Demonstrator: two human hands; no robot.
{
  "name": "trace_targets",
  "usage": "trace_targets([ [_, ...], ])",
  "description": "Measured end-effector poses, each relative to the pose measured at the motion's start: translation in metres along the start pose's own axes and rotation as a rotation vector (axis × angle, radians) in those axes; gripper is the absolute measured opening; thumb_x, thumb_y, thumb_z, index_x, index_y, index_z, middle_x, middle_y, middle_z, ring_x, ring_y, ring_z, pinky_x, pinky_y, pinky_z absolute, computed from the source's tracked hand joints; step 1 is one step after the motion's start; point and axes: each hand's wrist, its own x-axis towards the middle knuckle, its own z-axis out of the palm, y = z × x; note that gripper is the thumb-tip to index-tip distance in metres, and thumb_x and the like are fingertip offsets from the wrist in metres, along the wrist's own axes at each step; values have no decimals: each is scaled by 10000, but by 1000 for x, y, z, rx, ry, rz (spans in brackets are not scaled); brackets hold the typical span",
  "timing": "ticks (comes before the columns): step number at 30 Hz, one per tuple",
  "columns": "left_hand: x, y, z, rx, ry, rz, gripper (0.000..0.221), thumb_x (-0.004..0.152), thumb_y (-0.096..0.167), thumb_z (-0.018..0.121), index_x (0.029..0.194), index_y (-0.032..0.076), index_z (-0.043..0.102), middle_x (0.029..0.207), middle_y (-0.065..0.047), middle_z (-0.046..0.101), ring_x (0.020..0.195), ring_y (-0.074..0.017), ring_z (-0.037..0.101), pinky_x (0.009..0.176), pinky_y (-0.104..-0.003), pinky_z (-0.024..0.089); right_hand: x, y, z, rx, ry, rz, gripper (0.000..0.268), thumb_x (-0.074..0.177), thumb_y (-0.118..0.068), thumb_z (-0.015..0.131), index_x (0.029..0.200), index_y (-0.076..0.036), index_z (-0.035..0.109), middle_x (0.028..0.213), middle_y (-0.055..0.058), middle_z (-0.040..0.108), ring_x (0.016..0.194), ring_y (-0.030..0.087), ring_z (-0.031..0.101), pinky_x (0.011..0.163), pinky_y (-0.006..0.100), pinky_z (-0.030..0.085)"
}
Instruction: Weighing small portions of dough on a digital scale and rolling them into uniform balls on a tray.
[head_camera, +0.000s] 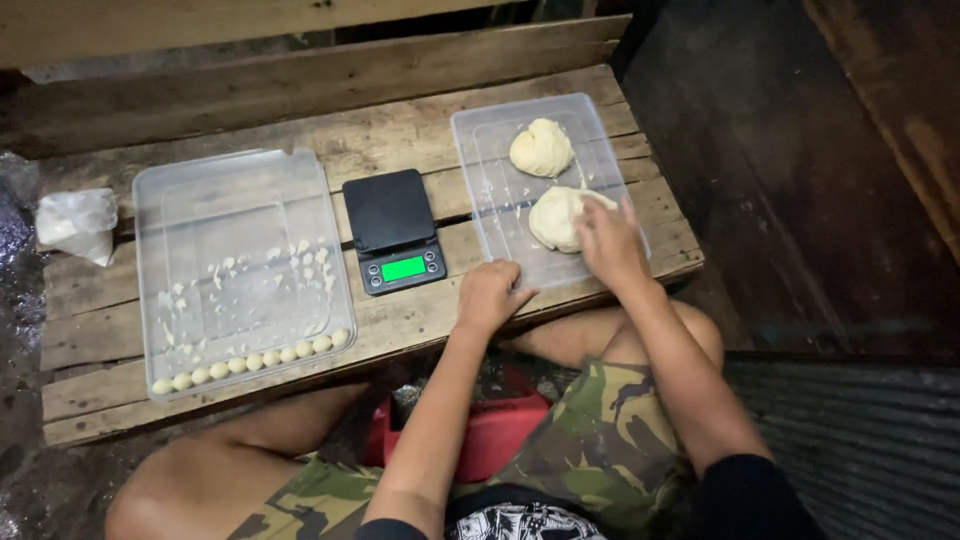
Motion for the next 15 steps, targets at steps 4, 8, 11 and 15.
trace_targets([
  [4, 4, 0, 0, 4, 7, -6, 392, 787, 528, 767, 761, 178, 594, 715, -70, 619, 781, -323, 693, 676, -450, 546, 6, -1, -7, 3, 400, -82, 306, 912, -201, 773, 1165, -56, 682, 1025, 80, 689, 972, 302, 681, 1037, 501, 490],
  [8, 4, 1, -1, -15, -24, -14, 401, 787, 538, 764, 759, 175, 596, 714, -70, 616, 791, -322, 696, 688, -446, 552, 26, -2, -3, 139, -104, 554, 798, 868, -637, 727, 1483, -159, 552, 1522, 187, 477, 1401, 474, 435, 1109, 652, 398],
  [11, 3, 0, -11, -20, -57, 8, 632, 834, 461, 771, 1327, 140, 539, 1015, -132, 747, 973, -344, 733, 839, -482, 574, 38, 15, 22, 198, -87, 663, 922, 762, -743, 781, 1442, -154, 577, 1423, 126, 547, 1327, 374, 526, 1083, 562, 442],
  [15, 7, -5, 1, 0, -51, 80, 463, 850, 426, 756, 1222, 168, 660, 943, -87, 741, 931, -319, 726, 805, -451, 569, 45, -22, 49, 55, 142, 526, 842, 660, -540, 930, 1299, -63, 658, 1172, 191, 634, 1112, 412, 635, 898, 539, 543],
])
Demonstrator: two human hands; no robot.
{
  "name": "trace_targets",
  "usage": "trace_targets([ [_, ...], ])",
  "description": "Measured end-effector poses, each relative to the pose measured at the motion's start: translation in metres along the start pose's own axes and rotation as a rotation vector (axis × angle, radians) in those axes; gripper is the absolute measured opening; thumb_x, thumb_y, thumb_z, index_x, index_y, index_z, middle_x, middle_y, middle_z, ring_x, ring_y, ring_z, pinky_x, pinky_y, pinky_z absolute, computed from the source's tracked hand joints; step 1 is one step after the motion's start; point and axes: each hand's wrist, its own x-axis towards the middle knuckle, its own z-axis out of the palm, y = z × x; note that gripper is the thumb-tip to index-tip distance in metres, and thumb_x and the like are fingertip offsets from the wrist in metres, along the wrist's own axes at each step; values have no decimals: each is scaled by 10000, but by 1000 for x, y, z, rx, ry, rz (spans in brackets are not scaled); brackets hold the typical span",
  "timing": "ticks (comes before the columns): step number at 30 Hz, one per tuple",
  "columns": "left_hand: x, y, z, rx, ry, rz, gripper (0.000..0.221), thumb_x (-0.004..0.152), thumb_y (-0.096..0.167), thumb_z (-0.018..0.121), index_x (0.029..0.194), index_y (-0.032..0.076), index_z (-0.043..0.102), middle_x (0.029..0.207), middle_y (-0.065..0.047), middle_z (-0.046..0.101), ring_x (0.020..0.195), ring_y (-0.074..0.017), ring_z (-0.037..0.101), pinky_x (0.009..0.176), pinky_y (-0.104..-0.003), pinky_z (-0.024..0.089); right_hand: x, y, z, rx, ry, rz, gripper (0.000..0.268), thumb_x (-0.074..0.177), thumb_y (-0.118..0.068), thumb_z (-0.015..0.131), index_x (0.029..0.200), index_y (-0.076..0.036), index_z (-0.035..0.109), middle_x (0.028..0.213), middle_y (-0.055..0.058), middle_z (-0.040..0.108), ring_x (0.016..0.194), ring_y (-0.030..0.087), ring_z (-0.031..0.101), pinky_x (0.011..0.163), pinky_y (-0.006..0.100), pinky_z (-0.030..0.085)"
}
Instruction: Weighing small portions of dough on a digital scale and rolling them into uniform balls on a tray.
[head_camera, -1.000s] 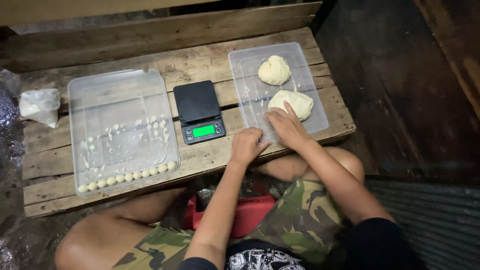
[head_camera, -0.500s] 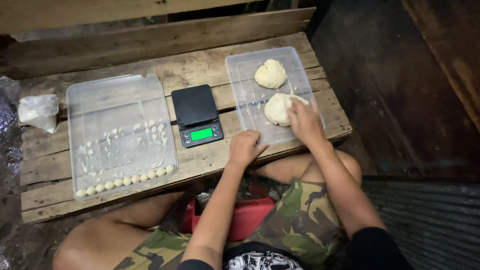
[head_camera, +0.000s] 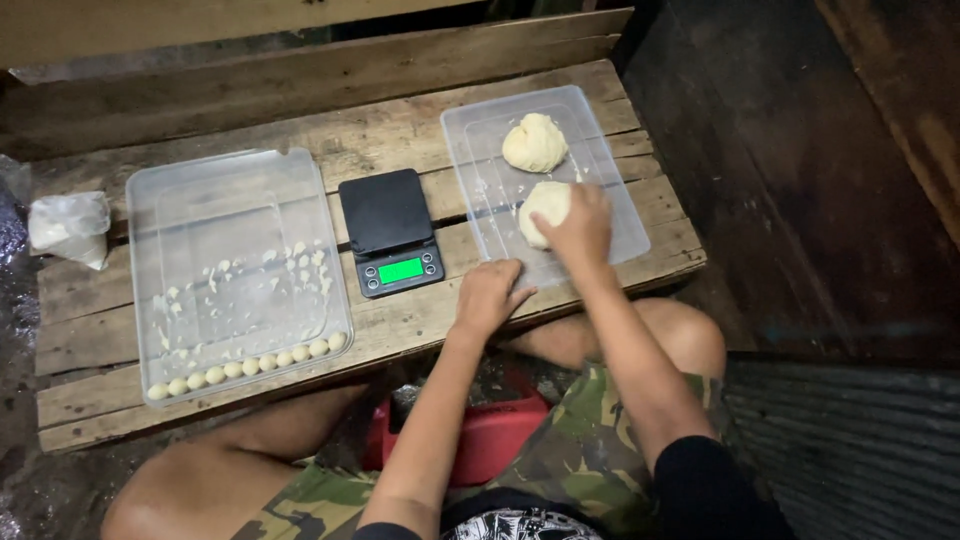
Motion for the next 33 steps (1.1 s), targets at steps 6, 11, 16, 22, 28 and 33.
trace_targets([
  [6, 2, -20, 32, 58, 120, -12, 314, 772, 380, 790, 693, 178, 563, 677, -28, 577, 751, -290, 673, 667, -419, 534, -50, -36, 6, -348, 277, -741, 352, 951, -147, 652, 1281, -29, 673, 1276, 221, 637, 1282, 390, 563, 1133, 573, 358],
  [11, -3, -3, 2, -12, 29, -8, 332, 821, 443, 765, 764, 152, 615, 723, -65, 603, 793, -315, 674, 698, -443, 535, -29, 6, -33, 125, 172, -853, 313, 973, -130, 620, 1265, -73, 720, 1396, 115, 663, 1268, 278, 640, 1085, 402, 486],
  [16, -4, -2, 5, -9, 38, -15, 336, 835, 438, 755, 766, 149, 598, 732, -70, 590, 801, -325, 666, 705, -452, 530, 8, -4, -45, -63, -20, -741, 816, 810, -644, 748, 1422, -116, 640, 1427, 267, 559, 1340, 462, 513, 1131, 607, 359],
  [22, -3, -3, 1, 13, 13, 14, 283, 849, 387, 746, 782, 151, 605, 741, -65, 610, 811, -310, 682, 727, -443, 543, 18, -55, 21, -280, -300, -723, 701, 761, -700, 697, 1265, -214, 702, 1328, 238, 591, 1168, 443, 614, 909, 557, 499],
  [28, -1, -7, 8, 24, 29, 13, 272, 853, 389, 738, 807, 155, 607, 759, -60, 616, 832, -299, 683, 741, -430, 542, 41, -70, 54, -244, -364, -447, 502, 781, -571, 720, 1120, -201, 749, 1008, 131, 653, 940, 376, 679, 750, 522, 544],
  [33, -3, -2, 3, -2, 6, 4, 268, 873, 394, 720, 831, 154, 609, 778, -73, 608, 837, -313, 670, 746, -445, 532, 36, -16, 67, 189, -68, -43, 354, 770, -489, 799, 1086, -348, 725, 1025, -23, 681, 1005, 261, 696, 860, 452, 569],
])
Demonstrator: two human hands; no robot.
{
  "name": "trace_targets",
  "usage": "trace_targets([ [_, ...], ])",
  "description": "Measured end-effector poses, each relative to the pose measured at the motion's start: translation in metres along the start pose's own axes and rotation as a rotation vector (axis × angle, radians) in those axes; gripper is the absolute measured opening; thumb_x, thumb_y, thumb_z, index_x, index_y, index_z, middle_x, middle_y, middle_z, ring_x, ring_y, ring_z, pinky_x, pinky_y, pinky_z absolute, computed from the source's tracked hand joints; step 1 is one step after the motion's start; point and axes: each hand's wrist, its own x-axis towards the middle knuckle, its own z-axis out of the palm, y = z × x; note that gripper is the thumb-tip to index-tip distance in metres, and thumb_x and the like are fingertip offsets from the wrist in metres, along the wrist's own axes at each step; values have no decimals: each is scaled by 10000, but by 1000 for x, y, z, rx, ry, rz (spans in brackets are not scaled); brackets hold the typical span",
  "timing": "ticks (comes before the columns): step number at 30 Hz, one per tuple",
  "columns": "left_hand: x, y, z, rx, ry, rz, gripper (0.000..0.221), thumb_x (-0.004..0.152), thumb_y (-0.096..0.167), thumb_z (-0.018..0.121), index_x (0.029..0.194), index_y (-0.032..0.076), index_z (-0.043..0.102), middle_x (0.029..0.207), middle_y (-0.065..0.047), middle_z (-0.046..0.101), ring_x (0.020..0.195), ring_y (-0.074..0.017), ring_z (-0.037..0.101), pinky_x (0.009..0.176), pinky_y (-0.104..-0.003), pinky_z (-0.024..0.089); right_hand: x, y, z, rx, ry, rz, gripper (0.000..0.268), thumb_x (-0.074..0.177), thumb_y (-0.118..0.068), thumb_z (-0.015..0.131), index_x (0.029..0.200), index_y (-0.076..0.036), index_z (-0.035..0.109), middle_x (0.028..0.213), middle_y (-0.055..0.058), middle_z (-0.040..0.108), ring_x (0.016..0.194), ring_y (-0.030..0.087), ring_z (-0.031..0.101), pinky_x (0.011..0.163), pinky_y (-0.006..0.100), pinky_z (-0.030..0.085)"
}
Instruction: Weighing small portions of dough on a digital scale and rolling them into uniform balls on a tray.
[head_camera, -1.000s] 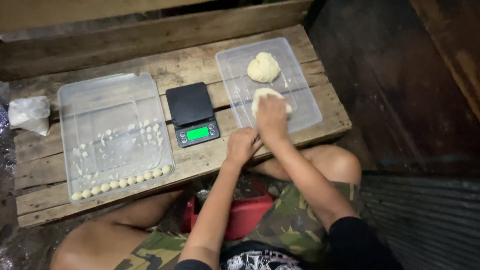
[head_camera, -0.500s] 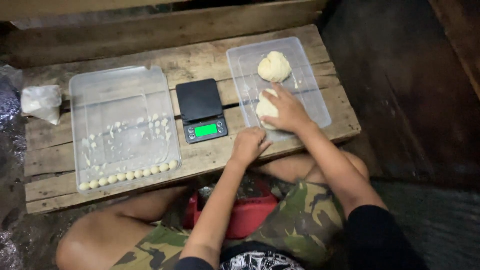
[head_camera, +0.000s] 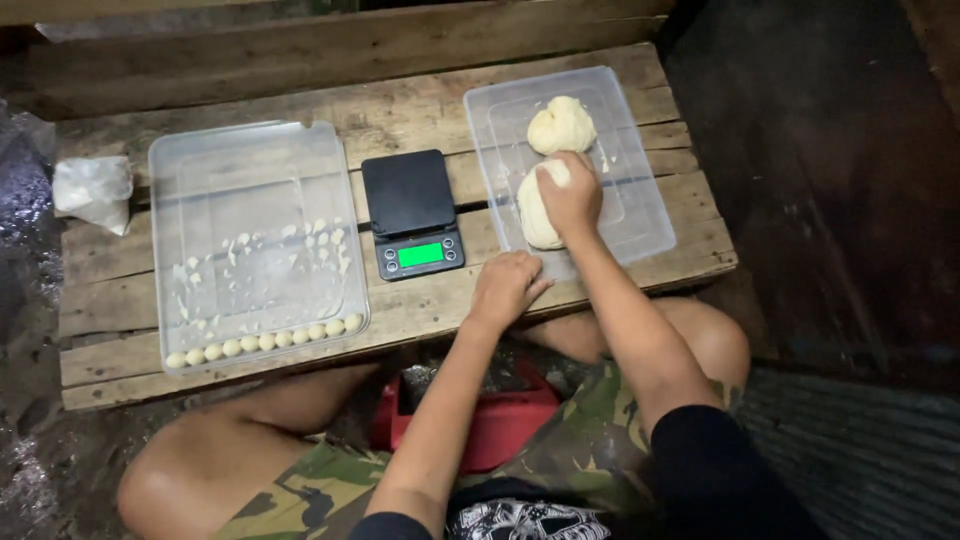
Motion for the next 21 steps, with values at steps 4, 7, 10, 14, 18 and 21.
trace_targets([
  [4, 5, 1, -8, -11, 23, -18, 268, 879, 398, 717, 834, 160, 603, 791, -65, 611, 851, -308, 669, 762, -440, 531, -48, -10, -54, -6, 61, -373, 600, 843, -339, 812, 1342, -89, 593, 1332, 195, 513, 1204, 421, 558, 993, 542, 469],
  [7, -4, 6, -12, -29, 0, -30, 270, 883, 404, 716, 855, 158, 608, 814, -70, 624, 868, -313, 673, 771, -450, 532, -88, -5, -99, -115, -155, -528, 814, 892, -341, 721, 1564, -54, 362, 1628, 294, 263, 1431, 497, 364, 1147, 610, 317],
  [10, -2, 4, -8, -18, 2, -30, 276, 879, 417, 720, 862, 163, 614, 825, -67, 630, 879, -309, 674, 772, -446, 531, -94, 5, -130, -231, -256, -606, 691, 962, -374, 651, 1546, -97, 408, 1645, 252, 270, 1427, 463, 391, 1139, 577, 336],
  [14, -1, 2, -5, -20, -7, -8, 294, 895, 428, 702, 859, 152, 609, 810, -76, 627, 867, -320, 673, 760, -453, 527, -63, 13, -134, -96, 114, -780, 447, 919, -453, 764, 731, -68, 638, 1471, 166, 579, 1220, 393, 628, 945, 479, 500],
  [18, -3, 0, -2, -3, -13, -18, 272, 880, 393, 729, 863, 153, 603, 834, -63, 636, 905, -314, 678, 789, -448, 532, -39, -49, -96, -302, -111, -800, 634, 807, -574, 774, 1220, -95, 725, 1307, 223, 660, 1232, 444, 594, 1072, 569, 432],
  [21, -1, -4, 4, -2, -11, -2, 289, 886, 411, 718, 854, 146, 606, 801, -78, 628, 881, -318, 677, 782, -455, 533, -13, -37, -38, -299, -134, -917, 605, 922, -716, 516, 1062, -172, 740, 1095, 111, 687, 1067, 325, 640, 891, 477, 491],
])
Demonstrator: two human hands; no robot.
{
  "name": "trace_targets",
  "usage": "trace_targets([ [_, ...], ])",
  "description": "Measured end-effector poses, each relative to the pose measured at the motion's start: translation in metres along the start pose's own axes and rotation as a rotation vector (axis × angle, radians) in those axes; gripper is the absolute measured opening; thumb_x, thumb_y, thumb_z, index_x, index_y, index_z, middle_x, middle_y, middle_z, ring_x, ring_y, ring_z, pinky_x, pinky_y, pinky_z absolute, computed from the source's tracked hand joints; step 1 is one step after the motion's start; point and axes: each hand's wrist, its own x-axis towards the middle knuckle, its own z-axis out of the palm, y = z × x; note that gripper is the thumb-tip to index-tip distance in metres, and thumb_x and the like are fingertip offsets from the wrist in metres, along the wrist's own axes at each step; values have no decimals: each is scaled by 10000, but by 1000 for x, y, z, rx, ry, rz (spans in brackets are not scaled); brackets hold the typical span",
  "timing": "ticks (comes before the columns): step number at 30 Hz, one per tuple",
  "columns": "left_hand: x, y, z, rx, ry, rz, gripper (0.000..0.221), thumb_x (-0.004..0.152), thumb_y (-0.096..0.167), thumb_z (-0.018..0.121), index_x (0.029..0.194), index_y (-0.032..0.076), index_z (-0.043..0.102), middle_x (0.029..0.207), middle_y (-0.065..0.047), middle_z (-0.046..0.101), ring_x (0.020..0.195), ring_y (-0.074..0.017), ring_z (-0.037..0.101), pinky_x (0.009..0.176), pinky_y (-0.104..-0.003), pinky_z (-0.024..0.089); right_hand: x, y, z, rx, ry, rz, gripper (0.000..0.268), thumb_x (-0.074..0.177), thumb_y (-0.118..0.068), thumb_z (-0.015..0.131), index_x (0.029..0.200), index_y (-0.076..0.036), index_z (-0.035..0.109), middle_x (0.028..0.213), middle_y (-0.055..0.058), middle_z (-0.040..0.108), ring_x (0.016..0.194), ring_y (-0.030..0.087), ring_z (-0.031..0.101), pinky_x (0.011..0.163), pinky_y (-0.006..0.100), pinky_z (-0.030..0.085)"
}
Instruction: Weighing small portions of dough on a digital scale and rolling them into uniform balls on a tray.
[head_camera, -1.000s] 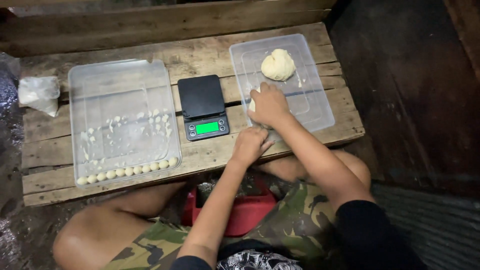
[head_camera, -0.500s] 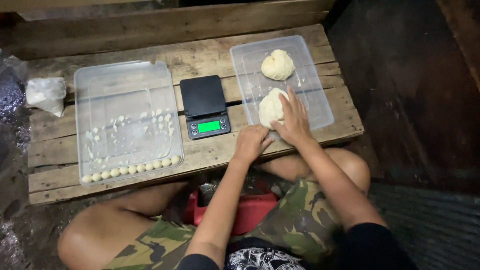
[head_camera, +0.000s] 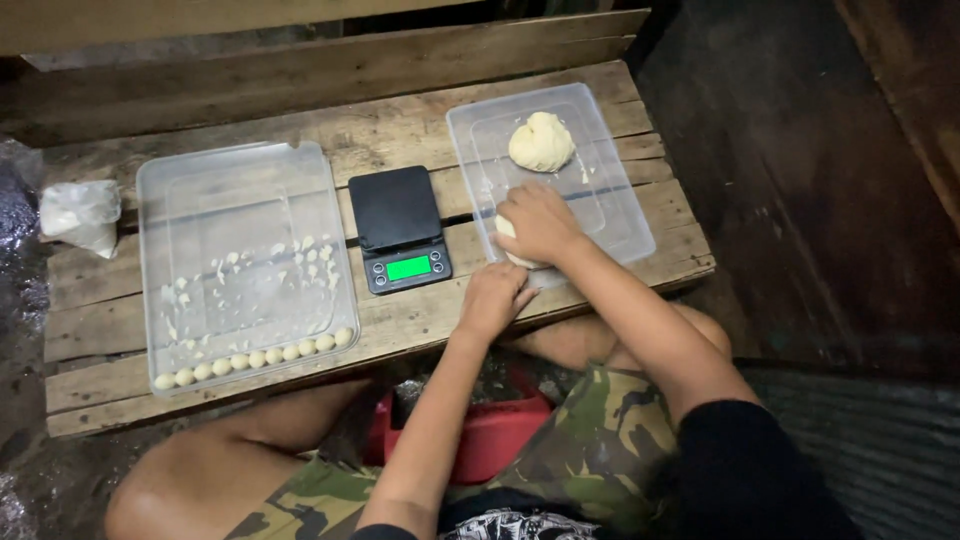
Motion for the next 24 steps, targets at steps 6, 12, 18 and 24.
trace_targets([
  [6, -2, -1, 4, 30, -17, 4, 276, 902, 429, 685, 866, 167, 605, 799, -50, 604, 870, -293, 665, 761, -436, 526, 45, 20, 35, -11, -392, 276, 509, 779, -684, 559, 738, -211, 742, 745, 75, 715, 747, 328, 721, 671, 490, 549],
  [12, 1, -2, -2, 18, -4, 6, 271, 901, 430, 688, 882, 174, 605, 807, -44, 591, 876, -290, 664, 769, -434, 528, 11, 18, 31, -47, 174, 322, 413, 944, -506, 622, 683, -187, 628, 625, 30, 540, 646, 258, 614, 620, 411, 478],
  [18, -3, 5, -2, -6, 20, -53, 265, 899, 415, 701, 886, 167, 610, 843, -49, 614, 902, -297, 663, 787, -442, 521, -63, -27, -28, 94, 95, 188, 635, 1031, -546, 473, 1448, -69, 500, 1489, 198, 502, 1413, 393, 426, 1160, 628, 223],
  [24, -3, 9, -10, 0, 39, -51, 271, 898, 430, 698, 868, 170, 625, 814, -45, 607, 877, -293, 666, 772, -437, 523, -85, -29, -66, -4, -160, 149, 636, 1008, -397, 526, 1525, -34, 459, 1587, 201, 438, 1469, 402, 382, 1135, 677, 285],
])
